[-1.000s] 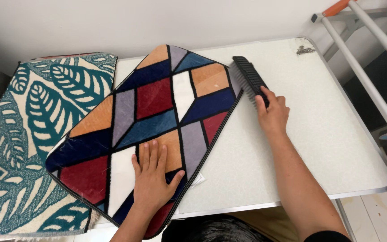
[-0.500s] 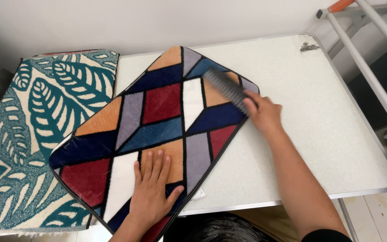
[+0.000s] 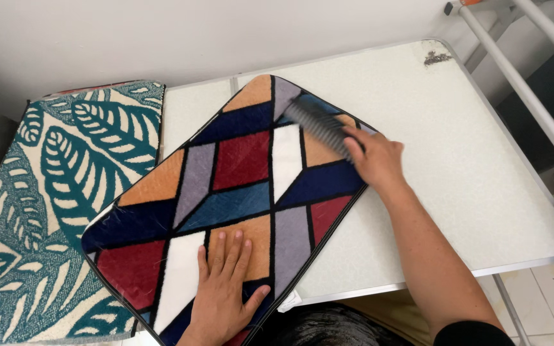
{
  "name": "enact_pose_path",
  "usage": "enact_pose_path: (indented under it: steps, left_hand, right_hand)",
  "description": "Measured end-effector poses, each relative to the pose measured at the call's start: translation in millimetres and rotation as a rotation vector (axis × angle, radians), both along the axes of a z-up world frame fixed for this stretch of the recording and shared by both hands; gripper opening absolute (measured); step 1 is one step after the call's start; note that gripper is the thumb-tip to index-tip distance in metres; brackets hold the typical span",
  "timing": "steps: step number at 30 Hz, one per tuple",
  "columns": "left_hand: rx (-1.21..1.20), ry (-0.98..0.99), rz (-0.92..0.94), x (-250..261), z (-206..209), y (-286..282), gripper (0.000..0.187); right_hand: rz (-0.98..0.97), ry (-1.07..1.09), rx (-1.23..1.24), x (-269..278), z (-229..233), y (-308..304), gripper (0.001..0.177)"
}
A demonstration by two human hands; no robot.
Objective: The person uses a black brush to clean two small rugs placed on a white table. They brush the surface of a geometric-patterned rug, flip it over to brush the dark underside, and then repeat the process on a second dark floral-patterned rug. The person flips the rugs multiple times to ensure both sides are brushed.
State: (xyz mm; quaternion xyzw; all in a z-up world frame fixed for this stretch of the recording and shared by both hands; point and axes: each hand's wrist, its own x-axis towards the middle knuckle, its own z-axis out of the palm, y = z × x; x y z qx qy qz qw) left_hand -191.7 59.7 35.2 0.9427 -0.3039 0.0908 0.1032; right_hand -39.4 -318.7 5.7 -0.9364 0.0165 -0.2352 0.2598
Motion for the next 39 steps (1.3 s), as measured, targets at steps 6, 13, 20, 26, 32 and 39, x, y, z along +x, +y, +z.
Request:
enact_pose_path:
  steps: [6, 13, 20, 26, 32, 39]
  left_hand:
    - [-0.043, 0.123, 0.078, 27.8, 24.4, -19.6, 0.083]
    - [-0.129, 0.03, 0.115, 147.3, 17.9, -89.6, 0.082]
    - [0.001, 0.102, 0.223, 189.3, -16.9, -100.8, 0.086]
    - [0.008, 0.12, 0.233, 187.9, -9.1, -107.5, 0.085]
    - [-0.028, 0.151, 0.227, 187.2, -9.1, -102.2, 0.085]
    - [-0.124, 0.145, 0.239, 189.1, -15.3, -96.9, 0.089]
  right_hand:
    - [-0.303, -0.108, 0.031, 1.1, -19.8, -36.6, 0.032]
    - [-0.023, -0.134, -0.034, -3.7, -13.6, 12.6, 0.032]
    - [-0.37, 0.109, -0.051, 4.2, -11.3, -42.7, 0.037]
    - [-0.249, 0.017, 0.283, 22.2, -0.9, -38.9, 0.039]
    - [-0.151, 0.208, 0.146, 108.5, 38.7, 36.2, 0.041]
    - [-0.089, 0.339, 0.093, 104.6, 33.8, 9.6, 0.042]
